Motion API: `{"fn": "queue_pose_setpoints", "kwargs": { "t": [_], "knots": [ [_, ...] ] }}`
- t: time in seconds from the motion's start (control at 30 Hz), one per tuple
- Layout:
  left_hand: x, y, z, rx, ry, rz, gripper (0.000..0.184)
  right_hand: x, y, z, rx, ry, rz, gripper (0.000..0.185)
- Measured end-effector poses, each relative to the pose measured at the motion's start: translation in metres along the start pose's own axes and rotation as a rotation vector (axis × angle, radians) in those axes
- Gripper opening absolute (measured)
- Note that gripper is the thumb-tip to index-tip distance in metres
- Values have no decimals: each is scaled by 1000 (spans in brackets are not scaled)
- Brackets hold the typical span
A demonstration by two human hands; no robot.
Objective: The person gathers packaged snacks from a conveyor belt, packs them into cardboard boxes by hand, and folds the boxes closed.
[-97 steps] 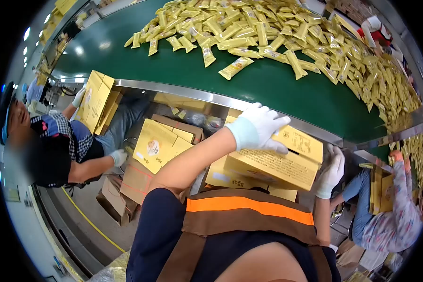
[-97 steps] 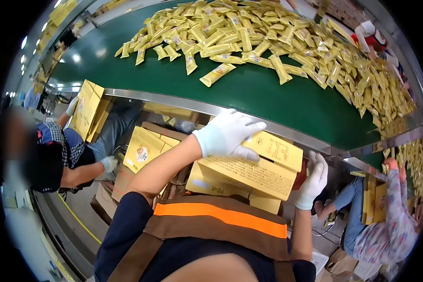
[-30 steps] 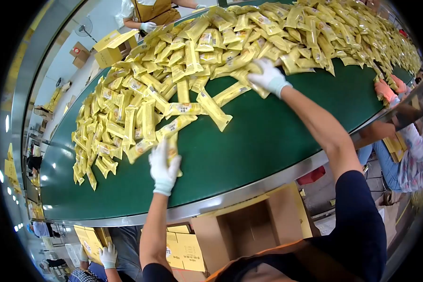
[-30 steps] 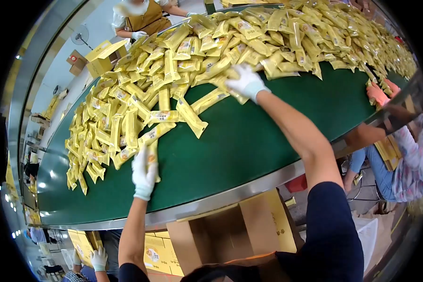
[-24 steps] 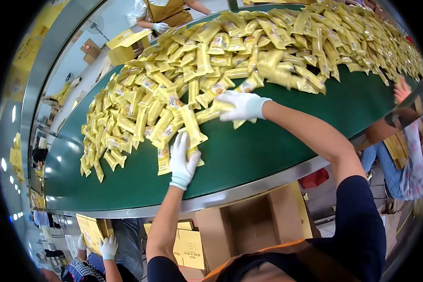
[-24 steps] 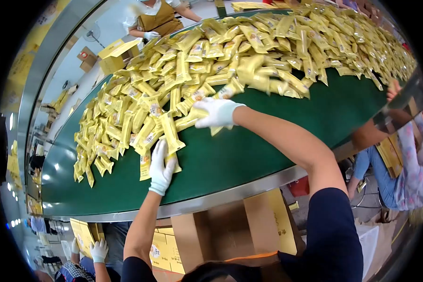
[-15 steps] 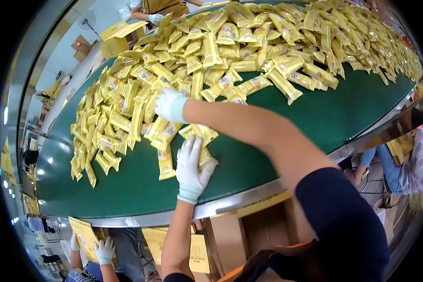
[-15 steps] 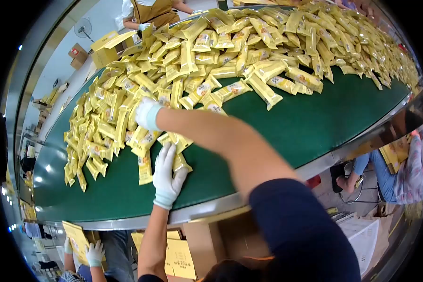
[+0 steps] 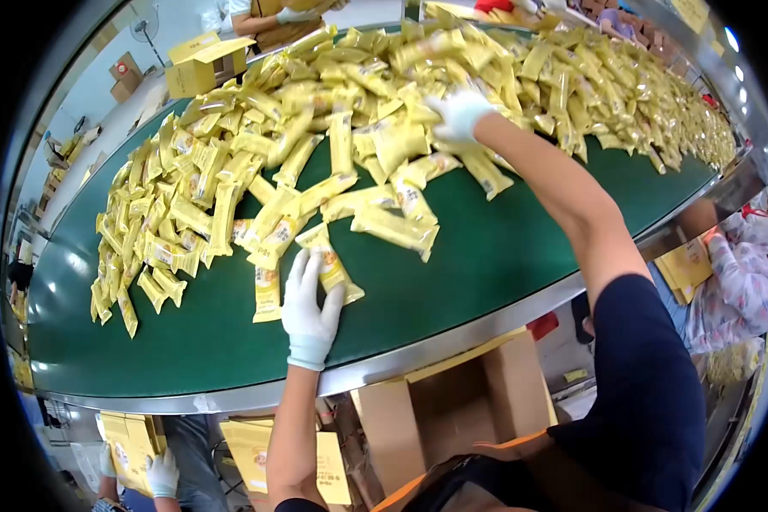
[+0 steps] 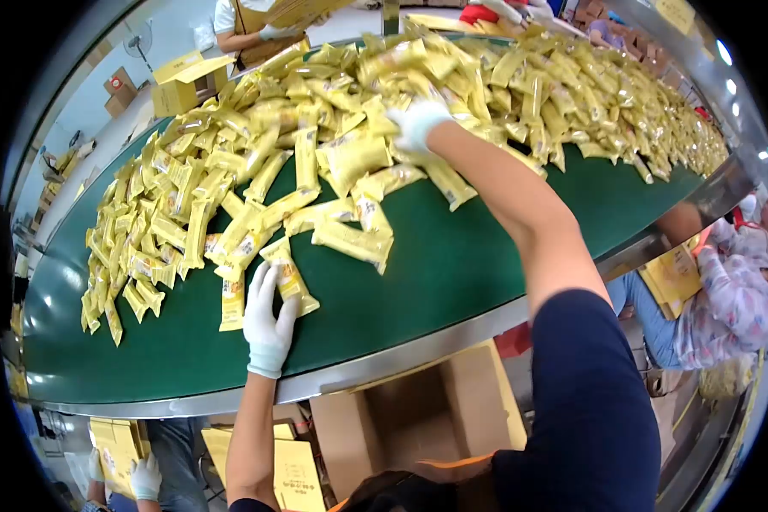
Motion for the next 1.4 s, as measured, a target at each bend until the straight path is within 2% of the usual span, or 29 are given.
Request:
{"fn": "queue_pose_setpoints", "kwargs": {
  "t": [0.03,0.07,0.1,0.13,0.2,0.27,0.33,0.4,0.43,0.47,0.5,0.53,0.57,0.63,0.67,0.7,0.73,0.8,0.87,0.93,0.97,1.0,1.07,1.13,1.2,1.27,1.3,1.4],
  "knots": [
    [2,0,-6,-28,-14,6,58,24,-7,19,-11,84,-97,68],
    [3,1,-7,-31,17,10,58,38,-24,26,-142,99,6,73],
    [3,1,-6,-21,29,8,58,47,-41,29,-214,85,-17,74],
    [3,2,-6,-15,45,3,58,40,-66,27,-353,90,211,70],
    [5,3,-8,-15,55,-10,57,13,-101,56,-188,403,340,57],
    [8,4,-10,-40,75,-20,57,11,-101,144,-1,785,728,54],
    [9,4,-5,-16,87,-45,61,74,-37,240,306,1090,321,60],
    [14,6,-3,-17,92,-93,71,99,2,239,310,1080,287,69],
    [17,9,-3,-9,76,-89,75,104,38,225,187,1217,292,80],
    [18,10,-2,-5,67,-93,78,105,58,202,229,1355,422,89],
    [17,8,-2,-2,60,-112,82,86,55,153,50,1429,328,95],
    [14,6,-4,-24,60,-99,84,52,36,105,-226,1329,246,96],
    [16,5,-6,-37,53,-91,86,51,21,85,-86,1263,211,97],
    [16,6,-4,-43,83,-61,91,42,28,26,-356,1179,61,105],
    [16,3,-11,-40,101,-46,95,45,27,-1,-477,1160,-67,97],
    [13,3,-9,-32,109,-20,97,43,19,-8,-477,1109,-18,84],
    [11,1,-5,-27,117,13,99,35,4,-30,-654,1104,-47,79],
    [7,-1,-7,-52,109,42,106,40,-20,-54,-689,936,-107,82],
    [6,-3,-10,-27,111,68,108,52,-37,-65,-580,717,-177,85],
    [4,-3,-13,-30,97,78,108,43,-48,-64,-668,653,-172,92],
    [4,-2,-9,-29,87,67,108,31,-46,-52,-627,643,-89,89],
    [5,-1,-9,-33,72,54,108,4,-45,-45,-833,795,-23,68],
    [6,-2,-12,-10,135,57,104,-22,21,14,-402,1052,66,44],
    [3,-2,-7,-10,119,85,102,-27,65,51,-247,1259,451,66],
    [2,-3,-2,-1,165,93,99,-3,83,6,-132,858,311,99],
    [3,-2,-2,7,234,79,95,4,81,-50,-339,821,223,107],
    [2,4,4,13,291,55,92,6,75,-65,-409,798,235,104],
    [14,6,21,72,453,-34,81,26,46,-77,-437,606,96,96]
  ]
}}
Point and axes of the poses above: each hand's wrist, its own y-axis towards the middle knuckle, its own x-axis out of the palm, z = x × y, the point moved 10 cm from there along y, towards the middle knuckle, and after that the axes turned 11 degrees about -z, right-handed, at the moved point
